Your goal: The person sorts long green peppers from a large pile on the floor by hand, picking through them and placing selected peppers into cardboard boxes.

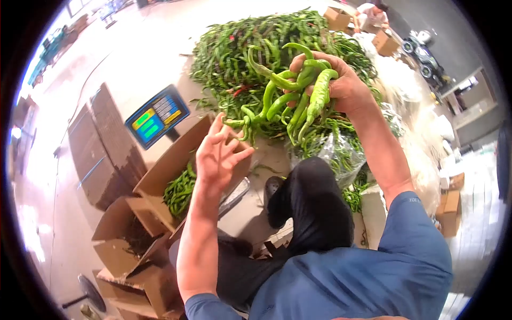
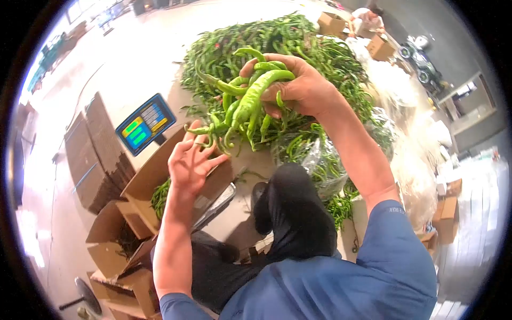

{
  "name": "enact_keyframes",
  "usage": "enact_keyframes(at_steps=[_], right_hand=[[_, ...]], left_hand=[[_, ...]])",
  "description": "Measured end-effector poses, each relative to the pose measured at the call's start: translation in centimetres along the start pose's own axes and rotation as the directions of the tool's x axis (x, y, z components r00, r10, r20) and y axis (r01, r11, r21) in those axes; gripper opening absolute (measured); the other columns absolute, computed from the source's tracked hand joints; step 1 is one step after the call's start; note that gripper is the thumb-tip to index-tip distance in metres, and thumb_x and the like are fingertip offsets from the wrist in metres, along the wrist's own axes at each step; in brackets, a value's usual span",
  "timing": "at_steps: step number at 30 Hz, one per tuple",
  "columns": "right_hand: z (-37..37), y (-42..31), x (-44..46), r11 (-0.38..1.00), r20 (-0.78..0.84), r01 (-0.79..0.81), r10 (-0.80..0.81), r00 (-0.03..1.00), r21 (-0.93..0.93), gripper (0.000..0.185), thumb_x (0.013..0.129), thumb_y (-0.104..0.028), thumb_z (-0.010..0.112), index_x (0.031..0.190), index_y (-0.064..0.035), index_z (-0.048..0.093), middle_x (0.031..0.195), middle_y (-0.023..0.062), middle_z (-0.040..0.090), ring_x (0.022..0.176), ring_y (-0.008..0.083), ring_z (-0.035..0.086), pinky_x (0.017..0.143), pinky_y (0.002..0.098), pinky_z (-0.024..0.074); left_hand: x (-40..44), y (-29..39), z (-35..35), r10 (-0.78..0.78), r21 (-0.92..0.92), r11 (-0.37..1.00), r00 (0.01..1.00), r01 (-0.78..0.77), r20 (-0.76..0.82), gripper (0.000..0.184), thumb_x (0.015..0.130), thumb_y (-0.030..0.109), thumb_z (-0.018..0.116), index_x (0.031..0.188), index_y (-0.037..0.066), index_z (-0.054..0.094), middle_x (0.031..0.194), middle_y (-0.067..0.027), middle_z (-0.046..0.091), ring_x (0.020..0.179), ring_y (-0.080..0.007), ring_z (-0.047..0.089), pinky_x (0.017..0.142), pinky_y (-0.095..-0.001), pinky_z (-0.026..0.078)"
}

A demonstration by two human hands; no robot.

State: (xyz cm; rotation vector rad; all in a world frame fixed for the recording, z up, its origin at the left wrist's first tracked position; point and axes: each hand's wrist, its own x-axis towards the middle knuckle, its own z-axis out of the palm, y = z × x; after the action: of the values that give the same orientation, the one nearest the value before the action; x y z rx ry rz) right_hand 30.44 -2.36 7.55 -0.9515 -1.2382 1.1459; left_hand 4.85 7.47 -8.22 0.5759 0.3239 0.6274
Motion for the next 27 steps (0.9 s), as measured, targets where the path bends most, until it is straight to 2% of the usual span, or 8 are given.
enact_keyframes(at_steps=[3, 7, 8, 9, 14, 18, 22, 27], right_hand=[[3.0, 1.8, 3.2, 0.998, 0.092, -0.024, 0.019, 0.996, 0.063, 0.038, 0.086, 0.001, 0.069, 0.124, 0.0011, 0.061, 0.104, 0.0158, 0.071, 0.076, 0.0185, 0.068, 0.053, 0.0279, 0.0506], [5.0, 4.6, 6.6, 0.978, 0.222, -0.091, 0.048, 0.974, 0.188, 0.046, 0.086, -0.003, 0.069, 0.129, 0.0016, 0.055, 0.108, 0.0185, 0.069, 0.09, 0.0287, 0.072, 0.061, 0.0334, 0.0572], [5.4, 5.1, 7.3, 0.965, 0.256, -0.119, 0.057, 0.965, 0.234, 0.051, 0.085, -0.005, 0.071, 0.131, 0.0017, 0.052, 0.114, 0.0206, 0.068, 0.096, 0.032, 0.072, 0.065, 0.0366, 0.061], [6.5, 5.6, 7.6, 0.951, 0.233, -0.101, 0.031, 0.972, 0.293, 0.043, 0.089, -0.006, 0.067, 0.13, 0.002, 0.055, 0.107, 0.0165, 0.069, 0.089, 0.0275, 0.073, 0.052, 0.0267, 0.0486], [6.4, 11.3, 9.7, 0.866, 0.235, -0.181, 0.076, 0.969, 0.466, 0.048, 0.088, -0.008, 0.069, 0.132, -0.0012, 0.054, 0.113, 0.022, 0.067, 0.095, 0.0334, 0.071, 0.051, 0.024, 0.0483], [7.5, 12.2, 10.6, 0.853, 0.28, -0.225, 0.097, 0.955, 0.472, 0.046, 0.086, -0.006, 0.069, 0.13, -0.0005, 0.055, 0.11, 0.0229, 0.067, 0.093, 0.0312, 0.071, 0.051, 0.0234, 0.0475], [7.3, 12.8, 11.2, 0.886, 0.256, -0.233, 0.136, 0.957, 0.401, 0.048, 0.083, -0.006, 0.07, 0.128, -0.0011, 0.055, 0.105, 0.0195, 0.069, 0.086, 0.0304, 0.072, 0.04, 0.0207, 0.0427], [6.7, 13.1, 10.9, 0.887, 0.291, -0.255, 0.145, 0.946, 0.385, 0.045, 0.083, -0.004, 0.069, 0.125, 0.0018, 0.056, 0.103, 0.0208, 0.069, 0.078, 0.0282, 0.071, 0.042, 0.0225, 0.0451]], left_hand=[[-0.8, 0.4, -1.9, -0.036, -0.224, 0.974, 0.999, 0.027, -0.037, 0.053, 0.094, 0.028, 0.045, 0.144, 0.008, 0.044, 0.122, -0.0149, 0.06, 0.115, -0.035, 0.06, 0.088, -0.0624, 0.054], [-2.7, 3.1, -3.5, -0.014, -0.275, 0.96, 0.993, 0.046, 0.117, 0.056, 0.095, 0.036, 0.038, 0.135, -0.002, 0.049, 0.129, -0.0292, 0.058, 0.111, -0.0433, 0.063, 0.086, -0.0585, 0.056], [-3.5, 3.9, -3.9, 0.02, -0.184, 0.983, 0.996, -0.004, 0.087, 0.053, 0.096, 0.035, 0.041, 0.131, -0.003, 0.053, 0.122, -0.0258, 0.063, 0.108, -0.0422, 0.064, 0.086, -0.0562, 0.056], [-4.0, 4.3, -4.7, 0.043, -0.169, 0.985, 0.998, -0.033, 0.054, 0.049, 0.097, 0.034, 0.042, 0.128, -0.002, 0.055, 0.119, -0.0235, 0.064, 0.106, -0.0411, 0.065, 0.087, -0.0557, 0.056], [-5.7, 6.0, -8.1, 0.115, -0.247, 0.963, 0.993, -0.109, 0.013, 0.032, 0.099, 0.023, 0.047, 0.118, 0.002, 0.062, 0.108, -0.0174, 0.069, 0.103, -0.0361, 0.067, 0.091, -0.0547, 0.054], [-6.0, 6.5, -8.8, 0.278, -0.024, 0.959, 0.955, -0.282, -0.107, 0.024, 0.098, 0.015, 0.058, 0.117, 0.0, 0.062, 0.102, -0.0143, 0.071, 0.095, -0.0311, 0.071, 0.089, -0.0515, 0.057], [-6.1, 7.1, -7.7, 0.281, 0.188, 0.951, 0.938, -0.244, -0.205, 0.025, 0.101, 0.017, 0.06, 0.118, -0.001, 0.061, 0.104, -0.0118, 0.071, 0.094, -0.0247, 0.071, 0.084, -0.0355, 0.058], [-6.3, 7.8, -8.1, 0.508, 0.671, 0.701, 0.829, -0.241, -0.234, 0.024, 0.1, 0.013, 0.064, 0.119, -0.001, 0.07, 0.106, -0.0036, 0.072, 0.095, -0.0082, 0.063, 0.086, -0.0236, 0.051]])
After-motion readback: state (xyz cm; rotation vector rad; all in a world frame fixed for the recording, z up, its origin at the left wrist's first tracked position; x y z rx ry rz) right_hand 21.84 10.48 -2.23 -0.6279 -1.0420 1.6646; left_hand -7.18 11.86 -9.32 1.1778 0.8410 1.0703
